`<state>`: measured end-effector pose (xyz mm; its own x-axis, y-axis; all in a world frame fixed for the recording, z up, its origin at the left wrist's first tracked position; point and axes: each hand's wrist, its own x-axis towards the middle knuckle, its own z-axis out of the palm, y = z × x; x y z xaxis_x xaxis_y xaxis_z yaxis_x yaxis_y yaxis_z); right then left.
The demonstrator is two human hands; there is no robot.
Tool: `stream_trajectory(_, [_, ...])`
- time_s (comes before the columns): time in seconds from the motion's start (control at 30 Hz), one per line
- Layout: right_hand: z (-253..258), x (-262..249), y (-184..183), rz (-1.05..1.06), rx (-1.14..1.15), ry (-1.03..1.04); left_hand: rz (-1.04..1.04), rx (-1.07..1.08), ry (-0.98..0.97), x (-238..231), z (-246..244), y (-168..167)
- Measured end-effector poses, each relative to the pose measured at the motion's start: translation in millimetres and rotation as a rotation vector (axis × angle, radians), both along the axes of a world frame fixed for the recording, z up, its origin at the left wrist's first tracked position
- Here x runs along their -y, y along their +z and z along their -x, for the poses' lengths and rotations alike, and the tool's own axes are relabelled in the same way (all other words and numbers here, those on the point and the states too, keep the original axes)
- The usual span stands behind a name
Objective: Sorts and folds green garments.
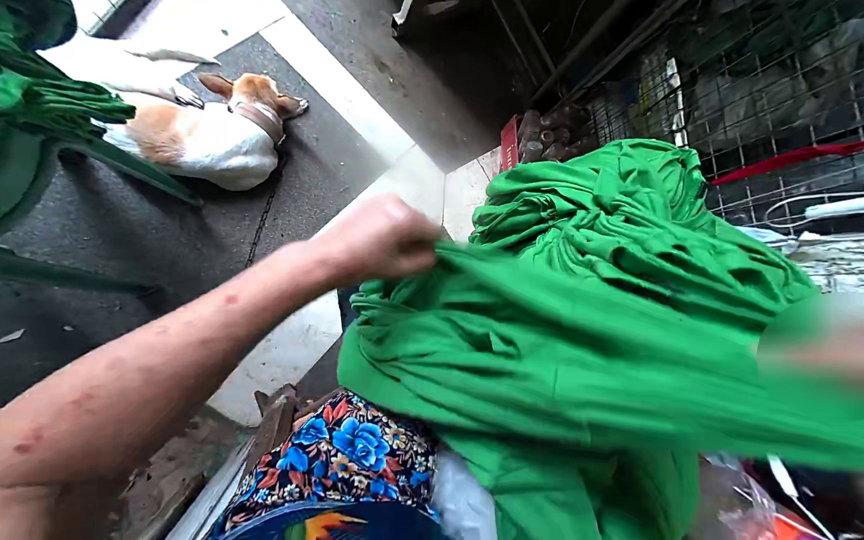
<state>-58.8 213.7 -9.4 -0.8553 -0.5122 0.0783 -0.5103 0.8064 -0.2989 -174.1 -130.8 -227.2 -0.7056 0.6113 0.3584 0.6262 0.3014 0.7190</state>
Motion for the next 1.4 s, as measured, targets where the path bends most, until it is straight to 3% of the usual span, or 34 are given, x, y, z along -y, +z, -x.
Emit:
stream_trajectory(0.1, [48.1,9.3,-15.2,-0.018,-0.123,-0.156,-0.018,0.052,0.479,18.2,24.7,4.5])
stream_trajectory(0.13, [61.0,17.0,-20.5,-0.046,-0.111,-0.195,-0.025,0.174,0.517,19.8,24.7,7.2])
stream_trajectory(0.23, [79.4,24.3,-32.8,-0.154,0.012,-0.299,-0.098,0.516,0.232,-6.2,-17.3,1.6])
stream_trajectory(0.33, [81.5,22.0,-30.8,-0.386,0.241,-0.431,0.165,0.653,-0.071,-36.8,-55.3,-27.6])
stream_trajectory(0.43, [81.6,17.7,-31.5,-0.458,0.38,-0.388,0.128,0.438,0.075,-44.3,-56.2,-30.8])
stream_trajectory(0.5, [78.7,18.0,-25.4,-0.256,0.42,-0.347,-0.01,0.185,0.307,-50.0,-50.2,-22.4])
stream_trajectory(0.57, [78.7,14.2,-25.2,-0.028,0.418,-0.37,-0.106,0.116,0.528,-51.8,-50.6,-12.9])
stream_trajectory(0.67, [82.6,9.2,-28.4,0.186,0.469,-0.458,-0.147,0.337,0.52,-42.9,-103.6,6.0])
stream_trajectory(0.73, [83.3,9.0,-29.3,0.221,0.497,-0.483,-0.059,0.776,0.227,-45.4,-153.7,12.4])
stream_trajectory(0.8, [83.0,13.8,-26.6,0.246,0.51,-0.489,-0.055,1.225,-0.108,-61.0,-174.3,9.4])
stream_trajectory(0.93, [82.5,13.9,-17.7,0.316,0.501,-0.422,-0.722,1.385,-0.023,-113.9,-184.7,-4.1])
stream_trajectory(1.0, [81.5,9.6,-15.2,0.351,0.477,-0.408,-1.041,1.612,-0.008,-131.6,-186.1,6.4])
stream_trajectory(1.1, [78.8,3.8,-21.0,0.407,0.455,-0.418,-1.169,1.89,-0.013,-134.0,-192.2,25.8])
stream_trajectory(1.17, [81.0,5.4,-29.1,0.267,0.439,-0.477,-1.156,1.953,0.045,-129.0,-189.5,30.3])
stream_trajectory(1.23, [86.0,15.2,-36.0,0.061,0.448,-0.529,-1.151,1.967,0.107,-120.9,-182.7,40.8])
stream_trajectory(1.3, [90.2,22.1,-33.8,0.044,0.39,-0.486,-1.198,1.801,0.096,-108.2,-176.4,58.9])
stream_trajectory(1.4, [85.3,15.3,-13.3,0.405,0.261,-0.233,-1.153,1.246,0.107,-89.4,-187.8,65.8])
